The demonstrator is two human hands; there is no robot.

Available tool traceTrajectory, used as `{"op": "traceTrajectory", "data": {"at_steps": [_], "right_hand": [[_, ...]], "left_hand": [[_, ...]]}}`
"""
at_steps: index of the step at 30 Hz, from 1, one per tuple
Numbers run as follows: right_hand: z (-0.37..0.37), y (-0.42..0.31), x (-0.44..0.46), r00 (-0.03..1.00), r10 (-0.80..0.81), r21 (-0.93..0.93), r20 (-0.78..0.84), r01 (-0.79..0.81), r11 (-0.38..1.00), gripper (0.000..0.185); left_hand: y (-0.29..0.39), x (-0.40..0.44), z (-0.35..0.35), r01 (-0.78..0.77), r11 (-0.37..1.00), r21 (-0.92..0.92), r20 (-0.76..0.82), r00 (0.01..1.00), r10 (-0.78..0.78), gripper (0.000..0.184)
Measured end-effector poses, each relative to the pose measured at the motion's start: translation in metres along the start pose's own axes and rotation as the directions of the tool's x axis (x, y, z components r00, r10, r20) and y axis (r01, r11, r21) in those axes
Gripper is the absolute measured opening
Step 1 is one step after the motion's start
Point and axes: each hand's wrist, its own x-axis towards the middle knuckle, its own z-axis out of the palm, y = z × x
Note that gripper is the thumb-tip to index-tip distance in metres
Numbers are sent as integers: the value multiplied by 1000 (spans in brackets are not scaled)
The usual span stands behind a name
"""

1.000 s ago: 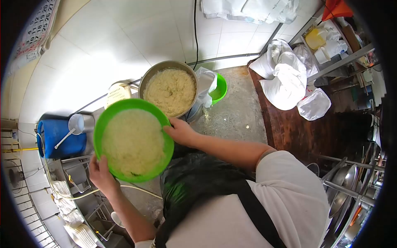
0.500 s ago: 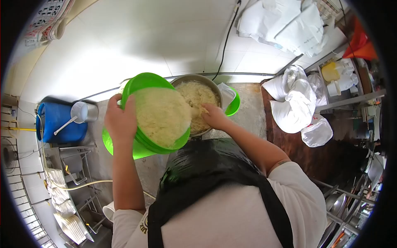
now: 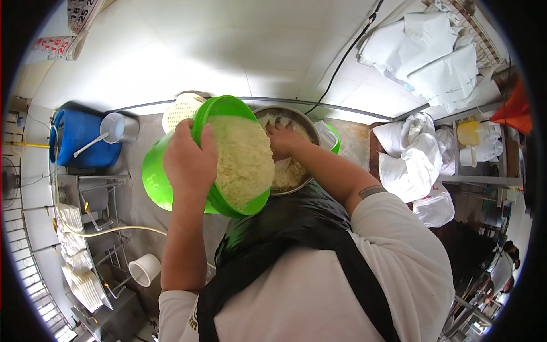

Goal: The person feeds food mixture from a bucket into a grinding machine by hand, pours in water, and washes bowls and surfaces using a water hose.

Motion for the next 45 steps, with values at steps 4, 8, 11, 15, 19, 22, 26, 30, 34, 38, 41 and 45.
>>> {"op": "traceTrajectory", "data": {"at_steps": [4, 8, 11, 15, 19, 22, 26, 30, 34, 38, 41, 45], "right_hand": [[28, 1, 14, 982, 31, -41, 187, -24, 999, 91], [31, -4, 10, 964, -3, 30, 267, -5, 1000, 66], [52, 6, 11, 951, -60, 90, 302, 34, 995, 56], [27, 10, -19, 952, -112, 200, 283, 56, 978, 41], [5, 16, -48, 959, -203, 251, 196, 151, 956, 39], [-35, -5, -87, 973, -163, 461, -163, 221, 859, 49], [-40, -69, -85, 839, -183, 522, -512, 474, 709, 63], [-56, -101, -72, 834, -478, -179, -276, 444, 878, 63], [-54, -83, -66, 937, -327, -64, -124, 322, 945, 55], [-38, -11, -51, 998, -69, 391, 16, 57, 919, 60], [-25, 15, -68, 971, 34, 146, -238, 1, 989, 65], [-13, 13, -55, 977, -46, 134, -208, 75, 988, 61]], "left_hand": [[10, 1, 7, 3, 998, 57, -2, 1000, -3, 44], [23, 1, 14, -20, 994, 104, -21, 1000, 23, 44], [33, 1, 20, -36, 989, 143, -28, 999, 40, 44], [46, 0, 29, -35, 978, 203, -24, 999, 41, 44], [53, -3, 40, -54, 972, 227, -21, 998, 60, 44], [62, -5, 47, -58, 967, 249, -12, 998, 63, 44], [73, -6, 53, -78, 966, 246, -9, 996, 83, 45], [69, -4, 54, -80, 967, 242, -7, 996, 84, 47], [52, -1, 45, -83, 974, 209, -45, 994, 95, 47], [45, 2, 31, -12, 972, 235, -12, 1000, 16, 47], [38, 0, 30, -10, 969, 246, -34, 999, 19, 46], [39, -3, 32, -41, 970, 241, -61, 996, 58, 43]]}}
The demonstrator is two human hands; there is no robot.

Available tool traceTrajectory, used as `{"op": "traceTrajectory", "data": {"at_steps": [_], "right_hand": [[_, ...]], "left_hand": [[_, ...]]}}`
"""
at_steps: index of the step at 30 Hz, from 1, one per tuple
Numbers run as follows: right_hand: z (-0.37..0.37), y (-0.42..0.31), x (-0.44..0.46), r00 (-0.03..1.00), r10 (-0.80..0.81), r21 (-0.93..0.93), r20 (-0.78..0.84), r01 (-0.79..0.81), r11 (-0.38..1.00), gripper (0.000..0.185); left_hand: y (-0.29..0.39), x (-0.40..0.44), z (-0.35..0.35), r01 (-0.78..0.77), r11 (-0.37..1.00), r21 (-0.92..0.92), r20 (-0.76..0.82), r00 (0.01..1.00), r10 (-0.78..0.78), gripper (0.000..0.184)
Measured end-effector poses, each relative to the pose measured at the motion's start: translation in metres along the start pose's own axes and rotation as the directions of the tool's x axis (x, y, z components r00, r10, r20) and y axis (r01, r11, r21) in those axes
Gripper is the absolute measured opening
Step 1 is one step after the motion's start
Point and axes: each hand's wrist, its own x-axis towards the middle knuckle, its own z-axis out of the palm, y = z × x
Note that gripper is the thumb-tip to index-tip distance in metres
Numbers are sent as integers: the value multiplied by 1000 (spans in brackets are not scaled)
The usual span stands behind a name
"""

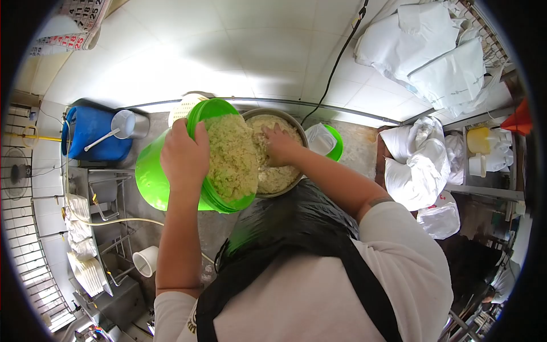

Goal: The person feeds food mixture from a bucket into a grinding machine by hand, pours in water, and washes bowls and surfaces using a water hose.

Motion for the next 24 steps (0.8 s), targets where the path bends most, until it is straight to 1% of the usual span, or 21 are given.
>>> {"op": "traceTrajectory", "data": {"at_steps": [2, 3, 5, 6, 8, 9, 11, 12, 13, 14, 15, 16, 17, 18, 20, 21, 22, 23, 24], "right_hand": [[3, -10, 12, 990, -14, -142, 137, 34, 989, 52], [7, -12, 19, 990, -16, -140, 141, 36, 990, 52], [20, -12, 35, 946, 22, -132, 322, 22, 991, 49], [28, -12, 43, 945, 22, -125, 326, 20, 992, 49], [41, -8, 57, 833, 62, -135, 550, 15, 991, 39], [44, -7, 58, 833, 62, -128, 550, 11, 992, 39], [49, -3, 57, 855, -6, -78, 519, 54, 995, 30], [54, -2, 59, 856, -3, -71, 516, 46, 996, 30], [57, -2, 63, 827, 16, -74, 562, 32, 997, 30], [62, -1, 66, 795, 36, -79, 606, 15, 997, 30], [58, -2, 63, 797, 45, -72, 602, -1, 997, 30], [47, -4, 57, 826, 8, -19, 564, 3, 1000, 32], [36, -3, 49, 851, -25, 33, 524, 9, 999, 34], [30, -1, 39, 853, -12, 37, 522, -8, 999, 34], [19, 4, 14, 950, -60, 173, 307, 6, 985, 50], [14, 1, -5, 950, -44, 175, 308, -11, 985, 50], [10, -7, -26, 987, -49, -5, 152, 50, 999, 59], [9, -11, -42, 997, -82, -196, 0, 80, 977, 68], [20, -11, -48, 998, -62, -195, 0, 61, 979, 68]], "left_hand": [[6, -2, -3, 6, 1000, 5, 10, 1000, -6, 43], [8, -2, -4, 12, 1000, 13, 21, 1000, -12, 42], [9, -2, -1, 7, 1000, 14, 20, 1000, -7, 42], [9, -3, 0, -2, 1000, 10, 12, 1000, 2, 42], [12, -2, 1, -5, 1000, 6, 13, 1000, 5, 42], [13, -1, 1, -7, 1000, 0, 9, 1000, 7, 42], [13, -1, 3, -11, 1000, -15, 17, 1000, 11, 42], [13, -1, 4, -11, 999, -32, 22, 1000, 11, 42], [14, -2, 3, -23, 999, -33, 28, 999, 24, 42], [16, -2, 1, 3, 999, -34, 46, 999, -2, 42], [18, -2, 0, 28, 999, -37, 64, 998, -26, 43], [20, -2, -1, 12, 999, -43, 70, 997, -9, 43], [22, -3, -2, 35, 999, -21, 75, 997, -33, 43], [23, -3, -2, 59, 998, -1, 80, 995, -58, 43], [26, -4, -2, 48, 999, 4, 82, 995, -48, 43], [26, -4, -2, 51, 999, 16, 76, 996, -52, 43], [26, -4, 0, 41, 999, 5, 83, 996, -41, 43], [26, -4, 1, 29, 1000, 8, 66, 997, -30, 43], [28, -5, 3, 15, 1000, 11, 52, 999, -16, 43]]}}
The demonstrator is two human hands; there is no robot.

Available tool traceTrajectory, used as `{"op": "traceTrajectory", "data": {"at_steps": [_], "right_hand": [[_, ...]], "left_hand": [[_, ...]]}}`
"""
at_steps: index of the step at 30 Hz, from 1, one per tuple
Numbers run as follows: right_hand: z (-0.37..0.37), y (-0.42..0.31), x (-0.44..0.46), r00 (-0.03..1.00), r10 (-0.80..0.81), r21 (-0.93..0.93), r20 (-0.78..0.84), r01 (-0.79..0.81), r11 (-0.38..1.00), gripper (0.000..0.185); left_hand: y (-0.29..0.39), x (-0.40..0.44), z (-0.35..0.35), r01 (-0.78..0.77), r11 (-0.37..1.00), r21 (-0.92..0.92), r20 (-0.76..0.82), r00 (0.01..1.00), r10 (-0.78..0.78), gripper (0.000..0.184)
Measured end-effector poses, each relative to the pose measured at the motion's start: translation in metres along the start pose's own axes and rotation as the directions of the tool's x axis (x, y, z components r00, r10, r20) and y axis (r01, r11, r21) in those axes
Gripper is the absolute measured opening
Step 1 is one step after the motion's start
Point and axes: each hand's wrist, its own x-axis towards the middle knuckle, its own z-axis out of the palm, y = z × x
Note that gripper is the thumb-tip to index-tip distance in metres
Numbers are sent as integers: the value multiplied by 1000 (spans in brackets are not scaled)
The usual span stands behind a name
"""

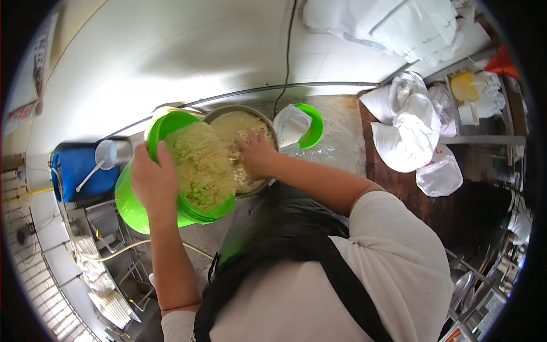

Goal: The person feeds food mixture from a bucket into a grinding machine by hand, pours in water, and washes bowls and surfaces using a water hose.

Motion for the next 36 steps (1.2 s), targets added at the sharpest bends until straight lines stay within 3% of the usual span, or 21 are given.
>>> {"op": "traceTrajectory", "data": {"at_steps": [3, 8, 11, 15, 17, 18, 20, 21, 23, 24, 25, 26, 27, 29, 31, 36], "right_hand": [[23, -9, 9, 993, 109, 116, 42, -113, 987, 82], [18, -10, 40, 980, 38, 144, 197, -67, 987, 61], [57, -4, 73, 976, 65, 244, 209, -117, 963, 50], [54, -1, 69, 977, 59, 220, 204, -105, 970, 45], [55, 7, 78, 881, -61, 291, 470, -90, 952, 45], [48, 11, 74, 883, -69, 292, 465, -80, 953, 45], [21, 18, 48, 884, -293, 465, 363, 101, 880, 41], [2, 17, 37, 877, -323, 463, 357, 135, 876, 41], [-37, 7, 32, 946, -102, 396, 307, -30, 918, 41], [-47, -4, 43, 943, -146, 389, 299, 20, 921, 41], [-55, -14, 52, 992, -118, 461, 37, 88, 883, 46], [-62, -22, 59, 974, -58, 519, -220, 167, 838, 53], [-75, -32, 73, 971, -86, 510, -224, 191, 839, 53], [-101, -54, 114, 861, -289, 452, -420, 474, 756, 62], [-97, -71, 149, 798, -397, 370, -453, 573, 731, 62], [-46, -82, 200, 850, -402, 326, -339, 507, 798, 64]], "left_hand": [[9, 0, -1, 12, 1000, 12, 45, 999, -13, 42], [13, -2, 7, -39, 999, 13, 22, 999, 39, 44], [15, -4, 7, -45, 998, 41, 24, 999, 44, 46], [15, -3, 5, -21, 999, 45, 33, 999, 20, 44], [13, -2, 4, 0, 999, 50, 31, 1000, -2, 44], [9, -1, 7, -2, 999, 46, 31, 1000, 1, 43], [-1, 0, 10, 18, 998, 63, 15, 1000, -19, 42], [-1, -1, 12, -7, 1000, 15, 15, 1000, 6, 42], [1, -2, 9, -15, 999, -34, 18, 1000, 16, 43], [5, -4, 9, -8, 999, -44, 31, 999, 9, 44], [6, -7, 9, 23, 999, -25, 9, 1000, -23, 44], [8, -9, 11, -29, 999, -39, -4, 1000, 29, 44], [10, -14, 11, -85, 995, -55, -16, 996, 84, 45], [16, -23, 5, -101, 993, -60, -26, 995, 100, 45], [17, -26, 3, -125, 990, -70, -33, 992, 123, 44], [-1, -13, -1, -80, 990, -117, -33, 997, 76, 45]]}}
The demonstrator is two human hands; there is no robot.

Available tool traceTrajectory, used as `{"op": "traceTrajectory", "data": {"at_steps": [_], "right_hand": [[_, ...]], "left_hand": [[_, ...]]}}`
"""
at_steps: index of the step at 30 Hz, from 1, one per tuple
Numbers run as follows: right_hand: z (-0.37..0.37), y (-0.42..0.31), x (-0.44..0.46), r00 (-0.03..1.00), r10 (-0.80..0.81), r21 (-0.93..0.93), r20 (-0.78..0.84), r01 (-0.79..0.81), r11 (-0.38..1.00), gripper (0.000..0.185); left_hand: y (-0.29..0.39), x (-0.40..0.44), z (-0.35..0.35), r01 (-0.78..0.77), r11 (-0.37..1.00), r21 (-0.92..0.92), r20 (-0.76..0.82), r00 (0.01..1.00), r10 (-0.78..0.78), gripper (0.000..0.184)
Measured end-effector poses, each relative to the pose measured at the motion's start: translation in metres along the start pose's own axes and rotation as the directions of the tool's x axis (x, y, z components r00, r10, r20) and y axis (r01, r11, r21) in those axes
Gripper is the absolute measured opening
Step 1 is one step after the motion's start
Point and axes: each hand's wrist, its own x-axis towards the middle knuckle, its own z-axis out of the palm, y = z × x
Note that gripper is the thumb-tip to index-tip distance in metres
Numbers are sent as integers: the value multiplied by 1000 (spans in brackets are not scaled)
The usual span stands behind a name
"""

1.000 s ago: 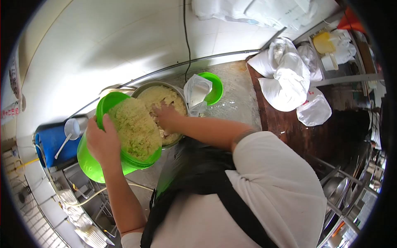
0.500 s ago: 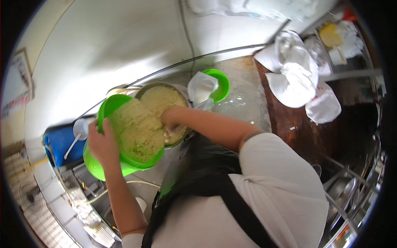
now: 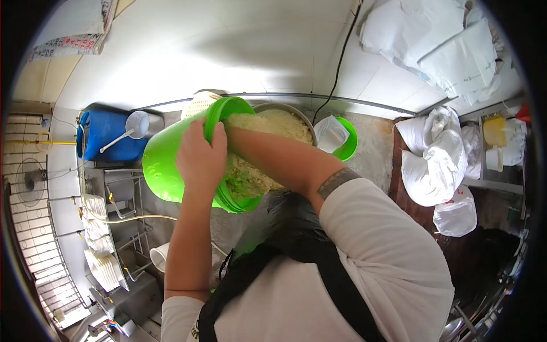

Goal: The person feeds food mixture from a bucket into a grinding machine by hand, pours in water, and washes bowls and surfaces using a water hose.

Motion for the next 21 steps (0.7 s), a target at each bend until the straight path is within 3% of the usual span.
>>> {"op": "traceTrajectory", "data": {"at_steps": [4, 5, 7, 8, 10, 11, 13, 16, 17, 19, 21], "right_hand": [[16, 30, -1, 997, 81, -6, 15, -81, 997, 66], [-24, 14, -15, 951, 185, 14, 246, -194, 981, 66], [-110, -24, -43, 664, 354, -106, 659, -384, 917, 66], [-120, -18, -59, 632, 371, -20, 680, -491, 871, 64], [-93, 25, -98, 829, 311, 0, 465, -352, 936, 63], [-86, 35, -117, 825, 312, -5, 471, -351, 937, 63], [-67, 36, -151, 909, 381, -215, 170, -344, 914, 67], [-28, 21, -175, 890, 455, -345, 30, -418, 840, 66], [-26, 22, -177, 887, 461, -338, 27, -426, 839, 66], [-28, 19, -177, 844, 457, -321, 282, -366, 873, 46], [-17, 26, -174, 821, 477, -311, 315, -385, 869, 39]], "left_hand": [[-24, 20, -8, 78, 997, -1, 26, 997, -78, 46], [-28, 24, -9, 105, 994, -5, 30, 994, -105, 46], [-33, 26, -10, 139, 990, -21, 34, 990, -138, 45], [-34, 27, -11, 147, 989, -13, 20, 989, -147, 46], [-35, 28, -11, 163, 987, -10, 0, 987, -163, 46], [-35, 29, -10, 178, 984, 15, -2, 984, -178, 47], [-33, 30, -8, 189, 981, 40, -2, 982, -189, 48], [-27, 33, -6, 215, 974, 70, 24, 976, -217, 49], [-25, 34, -5, 220, 973, 76, 23, 975, -222, 48], [-21, 34, -3, 219, 972, 88, 29, 975, -222, 48], [-16, 33, -2, 220, 971, 91, 34, 974, -224, 47]]}}
